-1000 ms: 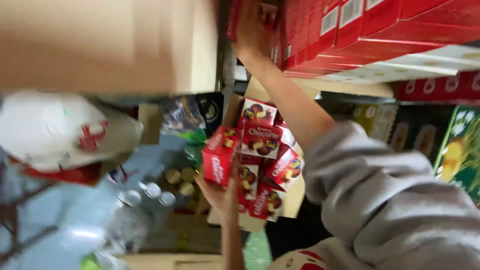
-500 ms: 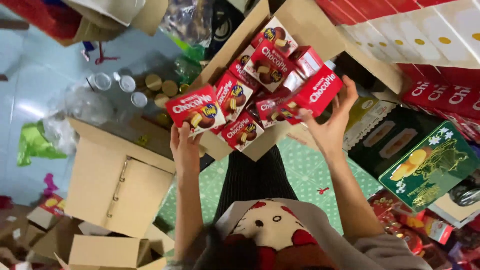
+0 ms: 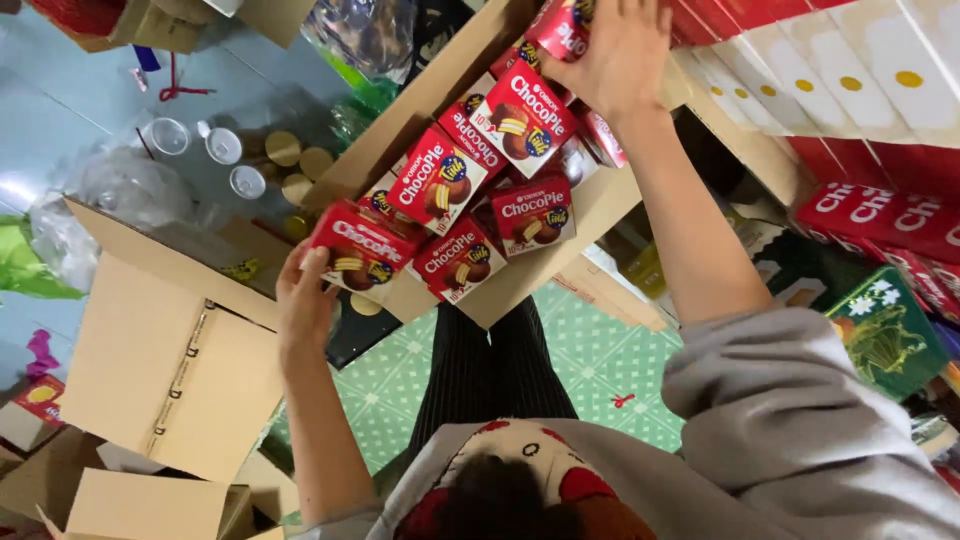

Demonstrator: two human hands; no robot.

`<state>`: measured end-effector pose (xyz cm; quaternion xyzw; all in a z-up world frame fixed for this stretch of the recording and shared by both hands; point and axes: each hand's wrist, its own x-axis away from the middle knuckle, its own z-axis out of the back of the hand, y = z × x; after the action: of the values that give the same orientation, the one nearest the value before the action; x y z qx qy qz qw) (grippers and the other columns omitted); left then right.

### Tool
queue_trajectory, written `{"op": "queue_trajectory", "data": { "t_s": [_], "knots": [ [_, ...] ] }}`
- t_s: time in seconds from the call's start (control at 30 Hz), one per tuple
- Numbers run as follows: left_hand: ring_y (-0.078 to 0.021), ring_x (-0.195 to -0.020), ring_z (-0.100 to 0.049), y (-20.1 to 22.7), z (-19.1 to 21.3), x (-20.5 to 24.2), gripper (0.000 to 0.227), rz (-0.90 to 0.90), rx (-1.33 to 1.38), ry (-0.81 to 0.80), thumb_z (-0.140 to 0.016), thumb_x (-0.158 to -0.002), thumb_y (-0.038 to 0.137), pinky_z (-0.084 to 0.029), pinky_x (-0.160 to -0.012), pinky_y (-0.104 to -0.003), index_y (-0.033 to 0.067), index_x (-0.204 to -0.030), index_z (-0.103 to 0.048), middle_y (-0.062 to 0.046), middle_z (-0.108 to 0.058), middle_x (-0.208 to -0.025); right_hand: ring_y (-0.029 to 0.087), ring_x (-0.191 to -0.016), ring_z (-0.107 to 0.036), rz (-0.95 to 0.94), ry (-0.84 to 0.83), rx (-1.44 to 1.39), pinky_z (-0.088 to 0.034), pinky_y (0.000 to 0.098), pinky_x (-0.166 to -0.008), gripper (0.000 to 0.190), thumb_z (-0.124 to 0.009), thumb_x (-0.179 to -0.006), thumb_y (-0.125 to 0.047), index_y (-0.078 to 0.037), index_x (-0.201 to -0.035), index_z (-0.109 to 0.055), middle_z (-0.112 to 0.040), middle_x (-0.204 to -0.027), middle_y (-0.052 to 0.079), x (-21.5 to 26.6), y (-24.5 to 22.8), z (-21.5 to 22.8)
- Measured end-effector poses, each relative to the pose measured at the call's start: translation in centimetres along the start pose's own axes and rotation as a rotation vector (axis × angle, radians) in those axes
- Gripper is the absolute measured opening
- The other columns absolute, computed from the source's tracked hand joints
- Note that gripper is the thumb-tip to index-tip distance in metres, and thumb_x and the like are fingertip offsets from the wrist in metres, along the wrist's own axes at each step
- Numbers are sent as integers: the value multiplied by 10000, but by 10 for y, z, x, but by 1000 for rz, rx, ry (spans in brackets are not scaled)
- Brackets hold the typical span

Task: Packing small snack boxes into a larger cardboard shipping box.

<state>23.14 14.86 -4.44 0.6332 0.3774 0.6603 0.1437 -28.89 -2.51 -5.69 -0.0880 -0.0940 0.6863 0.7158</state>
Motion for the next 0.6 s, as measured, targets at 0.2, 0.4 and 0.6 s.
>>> {"op": "queue_trajectory", "data": {
  "t_s": [0.2, 0.4, 0.6],
  "knots": [
    [-181, -1173, -720, -23, -62, -6, 680, -36, -43, 138, -859, -929, 172, -585, -953, -388, 97, -1501, -500, -67, -720, -1344, 444, -1435, -547, 11, -170, -348, -421, 648, -1138, 802, -856, -1120, -500, -73, -1669, -458, -604, -1571, 216, 6, 10, -46],
    [-181, -1191, -722, -36, -88, 14, 533, -261, -151, 161, -889, -944, 121, -610, -986, -352, 45, -1351, -554, -89, -690, -1303, 479, -1395, -544, 72, -96, -431, -417, 594, -1189, 812, -787, -1125, -319, -36, -1728, -325, -558, -1603, 284, 25, 13, -56],
    [-164, -1131, -646, -60, -22, -10, 464, -104, -228, 216, -755, -1153, 379, -551, -988, -361, -35, -1331, -648, -99, -686, -1263, 412, -1494, -620, -15, -36, -705, -485, 485, -1273, 533, -698, -1222, -184, -52, -1683, -466, -609, -1604, 234, 42, 8, 9]
  ]
}}
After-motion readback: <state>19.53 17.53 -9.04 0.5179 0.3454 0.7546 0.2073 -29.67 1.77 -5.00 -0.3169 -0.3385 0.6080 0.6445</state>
